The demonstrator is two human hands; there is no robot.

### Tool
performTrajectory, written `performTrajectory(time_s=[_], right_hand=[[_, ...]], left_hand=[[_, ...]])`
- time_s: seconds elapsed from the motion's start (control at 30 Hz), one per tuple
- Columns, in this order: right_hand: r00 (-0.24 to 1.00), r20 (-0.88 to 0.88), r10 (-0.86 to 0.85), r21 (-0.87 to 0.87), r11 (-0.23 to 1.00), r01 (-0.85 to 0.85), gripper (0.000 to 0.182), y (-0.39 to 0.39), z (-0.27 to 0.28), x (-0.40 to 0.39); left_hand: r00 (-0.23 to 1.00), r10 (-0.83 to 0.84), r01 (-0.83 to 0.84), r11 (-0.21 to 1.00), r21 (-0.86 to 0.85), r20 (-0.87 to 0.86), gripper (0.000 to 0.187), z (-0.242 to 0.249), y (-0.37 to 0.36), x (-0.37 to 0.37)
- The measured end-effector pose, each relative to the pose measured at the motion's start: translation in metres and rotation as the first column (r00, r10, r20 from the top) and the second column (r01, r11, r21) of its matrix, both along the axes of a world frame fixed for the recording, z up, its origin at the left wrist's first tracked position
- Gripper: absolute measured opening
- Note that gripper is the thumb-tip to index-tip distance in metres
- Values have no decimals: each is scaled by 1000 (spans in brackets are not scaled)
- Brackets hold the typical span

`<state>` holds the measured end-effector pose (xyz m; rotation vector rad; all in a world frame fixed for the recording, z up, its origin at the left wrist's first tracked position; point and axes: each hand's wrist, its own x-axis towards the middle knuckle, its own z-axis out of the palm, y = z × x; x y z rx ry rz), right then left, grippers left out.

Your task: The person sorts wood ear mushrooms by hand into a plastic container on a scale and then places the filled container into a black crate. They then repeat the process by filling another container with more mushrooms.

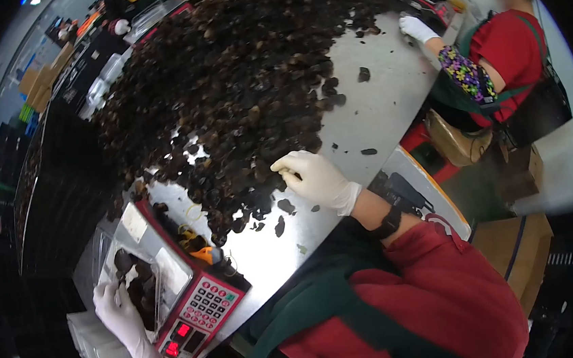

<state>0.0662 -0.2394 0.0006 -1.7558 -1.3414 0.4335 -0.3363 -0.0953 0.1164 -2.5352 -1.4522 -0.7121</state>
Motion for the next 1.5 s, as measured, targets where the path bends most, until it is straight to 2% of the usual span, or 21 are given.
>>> performTrajectory(time_s=[0.03,0.1,0.13,0.2,0.23,0.3,0.4,0.53,0.6,0.7,0.8,0.9,1.07,1.1,1.17,1.2,1.23,1.3,1.33,1.4,1.5], right_hand=[[990,137,-20,95,995,7,20,0,0,2],[990,138,20,68,997,-29,20,-4,5,-4],[996,18,85,38,996,-86,21,-8,15,-12],[957,-189,219,-7,975,-224,23,-13,33,-33],[918,-275,285,-18,953,-301,25,-15,36,-42],[900,6,435,86,897,-434,40,-7,14,-49],[854,482,196,-6,975,-220,64,4,13,-24],[829,521,203,-170,977,-132,85,31,-8,0],[810,522,267,-142,964,-226,85,51,-12,-12],[763,581,284,-110,956,-272,81,73,-12,-29],[746,591,308,-96,945,-314,54,88,-14,-28],[799,567,198,92,949,-300,29,88,-33,-19],[993,47,111,222,968,-118,11,100,-14,-2],[987,-96,128,210,972,-105,18,106,-14,5],[830,-545,117,90,993,-81,25,112,0,11],[637,-765,92,80,996,-48,35,112,7,9],[378,-926,-28,-76,991,-113,37,110,20,12],[-19,-1000,7,12,967,-256,44,111,27,12],[-11,-1000,8,11,965,-261,44,114,25,10],[-165,-985,56,117,913,-390,51,123,17,4],[-130,-990,48,93,923,-373,56,126,39,-22]], left_hand=[[1000,13,-12,998,59,-14,11,3,-5,-1],[999,31,-34,988,149,25,11,15,-27,16],[1000,17,-21,990,140,26,11,19,-40,28],[968,-229,235,971,-47,106,13,22,-67,56],[961,-272,274,960,-55,42,15,13,-77,71],[964,-263,263,965,-2,-25,20,-9,-81,88],[996,-73,68,994,83,53,16,-16,-67,69],[970,229,-227,973,33,-77,16,-10,-57,29],[959,263,-261,965,31,-104,16,-15,-55,21],[987,147,-143,987,-68,65,20,-17,-62,23],[985,159,-156,987,-48,63,22,-25,-70,21],[974,186,-181,982,-49,128,22,-29,-73,15],[952,226,-209,973,-102,206,25,-26,-79,7],[951,226,-208,972,-106,212,25,-27,-79,4],[937,249,-230,968,-103,244,23,-29,-78,-2],[938,259,-238,965,-113,231,23,-30,-77,-6],[937,256,-234,965,-114,238,23,-31,-77,-8],[934,243,-222,969,-107,263,23,-35,-76,-12],[930,248,-226,968,-108,270,23,-38,-75,-14],[929,189,-167,982,-93,318,22,-42,-74,-19],[927,176,-152,984,-96,331,21,-38,-75,-16]])
